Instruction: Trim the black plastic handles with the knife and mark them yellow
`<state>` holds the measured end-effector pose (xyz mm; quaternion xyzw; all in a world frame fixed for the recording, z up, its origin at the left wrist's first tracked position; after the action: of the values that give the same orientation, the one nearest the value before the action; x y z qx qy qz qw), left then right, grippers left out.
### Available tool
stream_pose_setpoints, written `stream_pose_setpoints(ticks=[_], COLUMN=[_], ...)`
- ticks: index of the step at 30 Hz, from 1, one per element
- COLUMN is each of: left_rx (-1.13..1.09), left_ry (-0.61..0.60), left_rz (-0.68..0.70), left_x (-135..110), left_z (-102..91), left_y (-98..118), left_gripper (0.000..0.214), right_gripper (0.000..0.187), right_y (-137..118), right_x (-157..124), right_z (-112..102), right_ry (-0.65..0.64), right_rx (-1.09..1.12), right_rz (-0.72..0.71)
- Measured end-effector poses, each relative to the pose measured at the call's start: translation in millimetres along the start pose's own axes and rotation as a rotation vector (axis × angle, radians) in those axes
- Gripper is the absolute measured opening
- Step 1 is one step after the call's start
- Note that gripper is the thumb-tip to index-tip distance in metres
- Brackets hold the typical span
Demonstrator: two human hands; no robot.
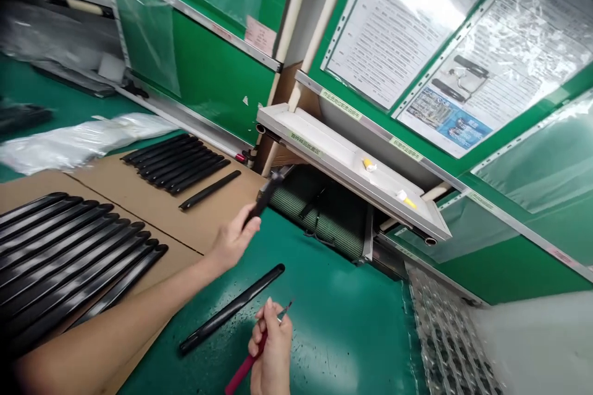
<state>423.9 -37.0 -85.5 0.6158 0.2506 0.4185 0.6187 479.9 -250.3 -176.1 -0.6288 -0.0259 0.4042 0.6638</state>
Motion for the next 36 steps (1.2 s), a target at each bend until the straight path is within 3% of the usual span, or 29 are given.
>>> stream_pose_setpoints(ticks=[5,8,11,16,20,24,29,33,34,36], left_rx=[0.134,0.106,-0.023,-0.342,-0.503,-0.563,-0.469,-0.266,-0.18,0.295], left_ry=[-0.078,-0.01,0.113,0.377,0.569,0.641,0.583,0.45,0.41,0.214], left_rz=[-0.1,-0.179,-0.251,-0.361,-0.433,-0.458,-0.458,-0.37,-0.329,-0.258], left_x=[-21.2,-34.0,-44.1,-64.4,-83.8,-92.9,-94.8,-122.3,-133.5,-155.6], left_z=[1.4,-8.7,-15.6,-29.0,-53.0,-63.4,-71.3,-109.8,-122.1,-137.4], left_y=[-63.0,-80.9,-77.3,-62.5,-58.9,-58.3,-53.2,-37.4,-34.6,-34.2], left_gripper=[0.035,0.029,0.03,0.039,0.042,0.041,0.036,0.049,0.049,0.053], right_gripper=[0.061,0.06,0.057,0.062,0.048,0.047,0.055,0.057,0.058,0.059], right_y=[3.4,3.4,7.6,13.6,8.8,23.7,43.2,44.6,43.9,44.0], right_x=[-0.9,-2.7,-5.3,-17.7,-26.6,-28.1,-32.8,-28.9,-26.0,-18.9], right_z=[-2.5,-8.9,-3.4,36.1,58.5,67.7,76.5,69.5,64.1,51.9], right_ry=[-0.015,-0.023,-0.038,-0.052,-0.03,-0.1,-0.192,-0.218,-0.2,-0.145], right_rx=[-0.121,-0.196,-0.26,-0.368,-0.449,-0.466,-0.358,-0.231,-0.23,-0.241], right_rz=[-0.058,-0.119,-0.158,-0.263,-0.41,-0.348,-0.225,-0.099,-0.079,-0.051])
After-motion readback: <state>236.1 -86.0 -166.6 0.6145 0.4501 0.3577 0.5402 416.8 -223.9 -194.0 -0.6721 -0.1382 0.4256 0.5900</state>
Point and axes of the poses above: each hand's wrist, its own x-axis towards the middle knuckle, its own z-axis out of the palm, y = z × x, the point moved 7 cm from there along x, towards the middle knuckle, and after that the axes turned 10 degrees about -x, right-handed, at the moved point
